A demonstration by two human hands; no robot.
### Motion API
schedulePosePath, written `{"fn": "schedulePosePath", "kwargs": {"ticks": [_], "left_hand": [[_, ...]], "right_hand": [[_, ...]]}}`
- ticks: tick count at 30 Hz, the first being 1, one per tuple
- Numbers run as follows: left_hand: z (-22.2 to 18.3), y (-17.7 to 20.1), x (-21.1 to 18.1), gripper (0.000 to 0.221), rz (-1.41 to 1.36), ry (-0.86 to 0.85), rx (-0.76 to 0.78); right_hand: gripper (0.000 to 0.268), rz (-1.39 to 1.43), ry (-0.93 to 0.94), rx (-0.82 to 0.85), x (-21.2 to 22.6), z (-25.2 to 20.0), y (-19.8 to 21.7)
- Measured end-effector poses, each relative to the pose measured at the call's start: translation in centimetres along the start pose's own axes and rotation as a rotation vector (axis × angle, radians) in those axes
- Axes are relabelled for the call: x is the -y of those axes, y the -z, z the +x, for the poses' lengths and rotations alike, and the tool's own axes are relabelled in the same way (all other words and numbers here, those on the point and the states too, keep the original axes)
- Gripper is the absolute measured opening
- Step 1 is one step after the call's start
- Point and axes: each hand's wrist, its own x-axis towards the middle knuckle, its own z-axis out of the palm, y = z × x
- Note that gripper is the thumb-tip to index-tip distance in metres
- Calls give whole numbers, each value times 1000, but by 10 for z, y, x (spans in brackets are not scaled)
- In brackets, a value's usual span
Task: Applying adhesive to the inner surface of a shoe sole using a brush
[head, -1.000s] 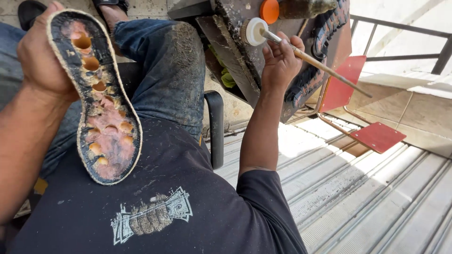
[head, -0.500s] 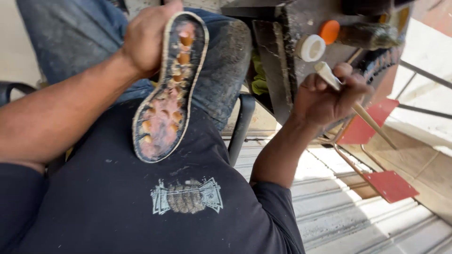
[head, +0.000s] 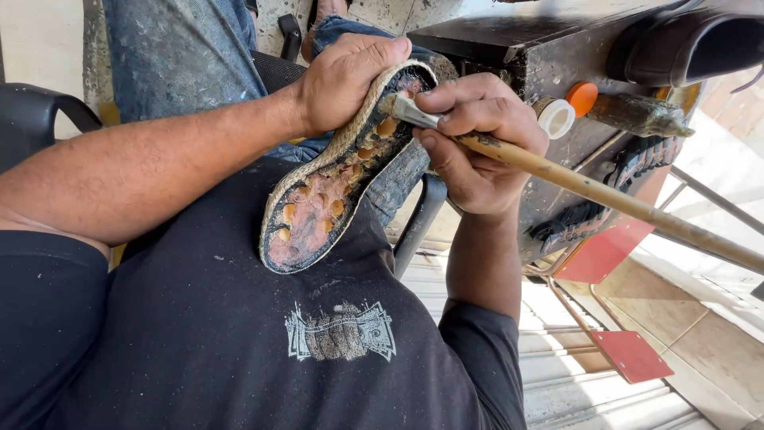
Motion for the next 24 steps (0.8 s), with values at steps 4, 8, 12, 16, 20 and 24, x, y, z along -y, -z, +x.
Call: {"fn": "schedulePosePath", "kwargs": {"ticks": [4,8,12,16,20,24], "left_hand": [[-5,0,-13,46,52,53,7],[-5,2,-11,48,151,-10,0],[-6,1,-8,49,164,-20,-17],[-10,2,-15,50,257,-1,-38],[-15,1,-19,50,324,-66,-74],[-19,1,-24,51,379,-116,-49]], "right_hand": [[16,-54,47,-59,-4,1,-4],[16,-154,79,-170,-4,0,-9],[17,-230,111,-224,-2,-4,-12],[17,-289,79,-272,9,-6,-20],[17,-415,-25,-339,24,-8,-27],[17,-494,2,-457,29,-9,-33]]}}
